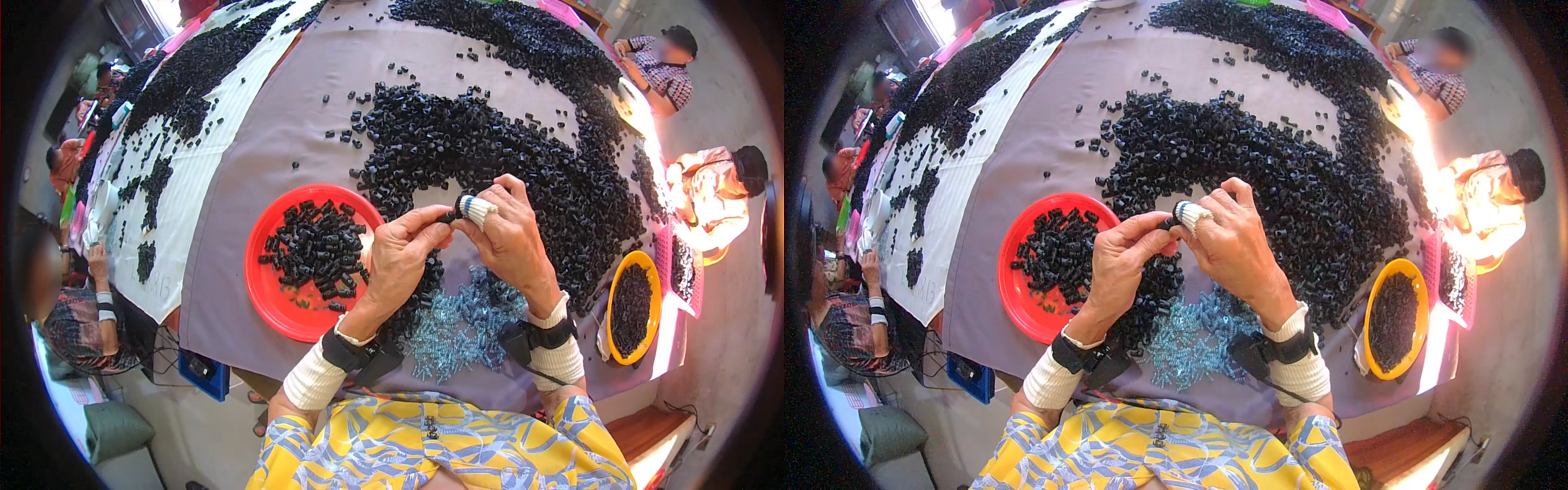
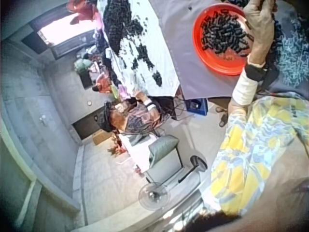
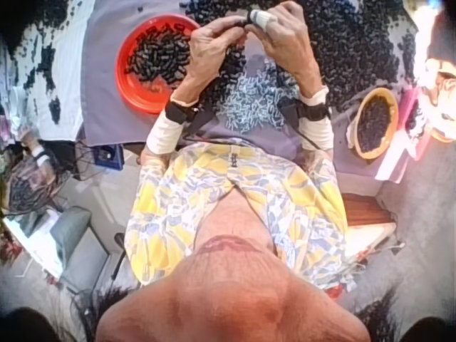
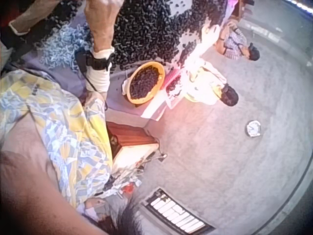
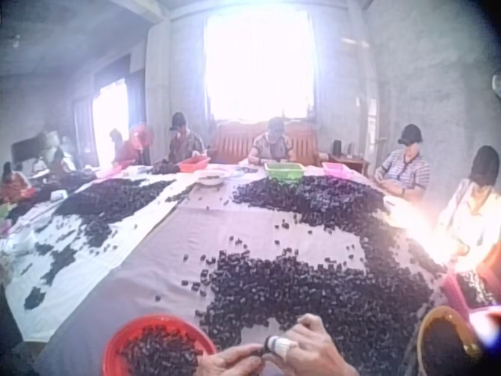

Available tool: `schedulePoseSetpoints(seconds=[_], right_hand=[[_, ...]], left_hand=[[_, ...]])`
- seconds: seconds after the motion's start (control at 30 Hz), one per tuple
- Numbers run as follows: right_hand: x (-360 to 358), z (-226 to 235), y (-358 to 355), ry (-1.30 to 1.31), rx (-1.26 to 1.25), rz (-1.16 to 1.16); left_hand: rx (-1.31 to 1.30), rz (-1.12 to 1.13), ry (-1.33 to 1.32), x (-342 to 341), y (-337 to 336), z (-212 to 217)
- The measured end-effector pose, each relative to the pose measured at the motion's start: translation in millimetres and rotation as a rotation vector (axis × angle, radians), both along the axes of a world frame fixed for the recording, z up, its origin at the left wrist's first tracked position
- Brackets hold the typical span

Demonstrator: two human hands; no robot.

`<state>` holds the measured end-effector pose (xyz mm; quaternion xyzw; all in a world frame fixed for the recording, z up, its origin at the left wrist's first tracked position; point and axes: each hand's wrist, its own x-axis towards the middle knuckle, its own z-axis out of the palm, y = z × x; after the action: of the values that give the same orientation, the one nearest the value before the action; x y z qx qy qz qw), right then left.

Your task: Manually assembling small black plastic or rubber components at a workstation.

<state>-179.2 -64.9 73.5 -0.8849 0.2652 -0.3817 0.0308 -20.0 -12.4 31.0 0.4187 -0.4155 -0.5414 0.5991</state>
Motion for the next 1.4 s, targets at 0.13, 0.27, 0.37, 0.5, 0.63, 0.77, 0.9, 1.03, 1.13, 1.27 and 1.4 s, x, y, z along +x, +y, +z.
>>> schedulePoseSetpoints(seconds=[0.13, 0.27, 0.37, 0.5, 0.63, 0.77, 0.9, 1.03, 1.13, 1.27, 1.4], right_hand=[[-3, 2, 3, 0.176, -0.027, -0.056], [-4, 6, 7, 0.222, -0.055, -0.060], [-3, 4, 7, 0.278, -0.025, -0.063], [-4, -3, 7, 0.267, -0.024, -0.034], [-5, -7, 6, 0.259, -0.024, -0.022], [-6, -11, 7, 0.283, -0.019, -0.023], [-9, -17, 6, 0.256, -0.020, -0.008], [-9, -22, 3, 0.221, 0.002, 0.029], [-10, -24, 2, 0.216, 0.031, 0.052], [-10, -24, 0, 0.219, 0.102, 0.108], [-12, -24, -9, 0.319, 0.128, 0.157]], left_hand=[[-0.019, -0.012, -0.026, -1, -1, 0], [-0.014, -0.001, -0.122, 0, -1, 0], [-0.025, 0.006, -0.175, 0, 0, 0], [-0.026, 0.012, -0.190, -2, 0, -2], [-0.054, 0.048, -0.235, -4, 0, -4], [-0.101, 0.060, -0.286, -4, -2, -8], [-0.068, 0.043, -0.280, -5, 0, -10], [-0.066, 0.045, -0.308, -5, 0, -11], [-0.126, 0.087, -0.298, -7, -1, -15], [-0.113, 0.080, -0.329, -3, 0, -14], [-0.126, 0.091, -0.431, -4, 1, -18]])
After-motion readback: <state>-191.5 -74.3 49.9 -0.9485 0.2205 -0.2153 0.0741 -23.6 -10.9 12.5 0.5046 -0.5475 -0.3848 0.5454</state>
